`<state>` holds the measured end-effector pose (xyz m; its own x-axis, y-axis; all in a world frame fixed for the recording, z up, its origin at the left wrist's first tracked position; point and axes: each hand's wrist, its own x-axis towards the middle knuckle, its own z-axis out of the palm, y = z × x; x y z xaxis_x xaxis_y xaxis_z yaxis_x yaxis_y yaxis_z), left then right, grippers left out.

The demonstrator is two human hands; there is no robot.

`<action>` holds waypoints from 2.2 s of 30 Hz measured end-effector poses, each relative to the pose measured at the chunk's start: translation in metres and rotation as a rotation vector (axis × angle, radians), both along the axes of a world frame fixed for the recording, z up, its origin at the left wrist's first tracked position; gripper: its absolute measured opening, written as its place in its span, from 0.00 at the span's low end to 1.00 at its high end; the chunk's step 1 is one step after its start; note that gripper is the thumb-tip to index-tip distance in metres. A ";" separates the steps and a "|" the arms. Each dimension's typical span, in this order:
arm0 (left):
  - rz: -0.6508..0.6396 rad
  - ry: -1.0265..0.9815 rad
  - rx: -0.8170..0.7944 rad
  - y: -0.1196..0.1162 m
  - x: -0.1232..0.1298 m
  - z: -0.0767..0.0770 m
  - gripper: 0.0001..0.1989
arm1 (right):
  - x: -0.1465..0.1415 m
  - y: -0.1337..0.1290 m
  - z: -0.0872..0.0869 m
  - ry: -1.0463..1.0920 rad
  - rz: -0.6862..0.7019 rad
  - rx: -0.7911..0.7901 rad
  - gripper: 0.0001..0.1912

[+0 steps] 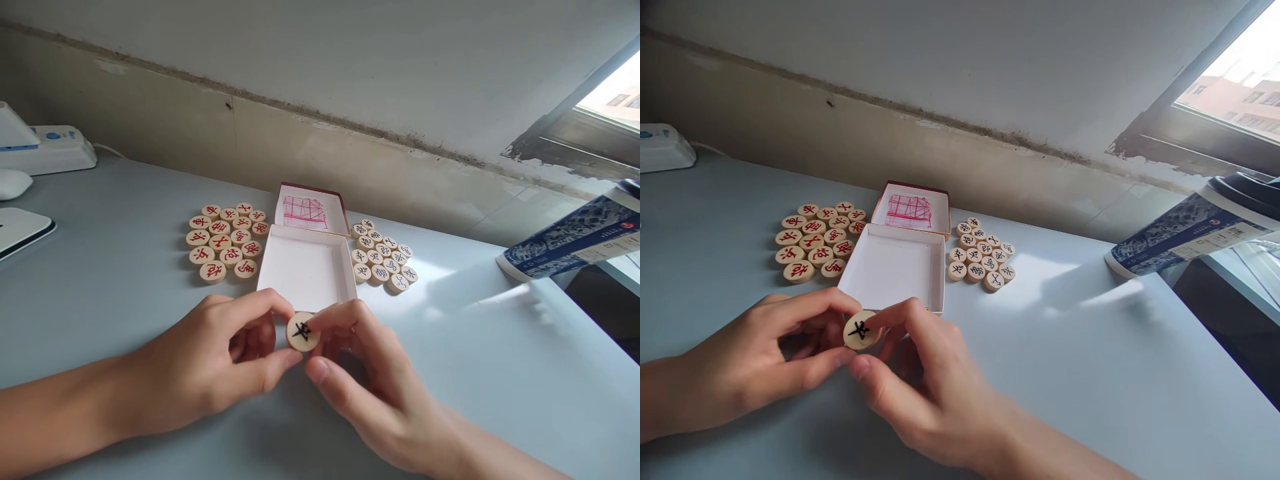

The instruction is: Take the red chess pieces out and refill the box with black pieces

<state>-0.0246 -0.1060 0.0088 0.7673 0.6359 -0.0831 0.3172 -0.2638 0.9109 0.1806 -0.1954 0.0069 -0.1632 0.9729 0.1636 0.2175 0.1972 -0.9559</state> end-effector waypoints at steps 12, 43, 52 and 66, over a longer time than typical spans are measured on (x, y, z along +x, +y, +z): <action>-0.056 -0.032 0.169 0.004 -0.002 -0.004 0.09 | -0.001 0.004 -0.004 -0.017 -0.029 -0.074 0.03; 0.093 -0.108 0.294 -0.009 -0.006 -0.009 0.03 | 0.000 0.004 -0.002 -0.062 0.009 -0.011 0.09; 0.073 -0.023 0.225 -0.002 -0.005 -0.005 0.16 | 0.000 0.003 -0.004 0.072 -0.023 0.007 0.09; -0.016 -0.059 0.100 0.002 0.000 -0.006 0.08 | 0.000 0.003 -0.003 0.078 0.038 0.021 0.09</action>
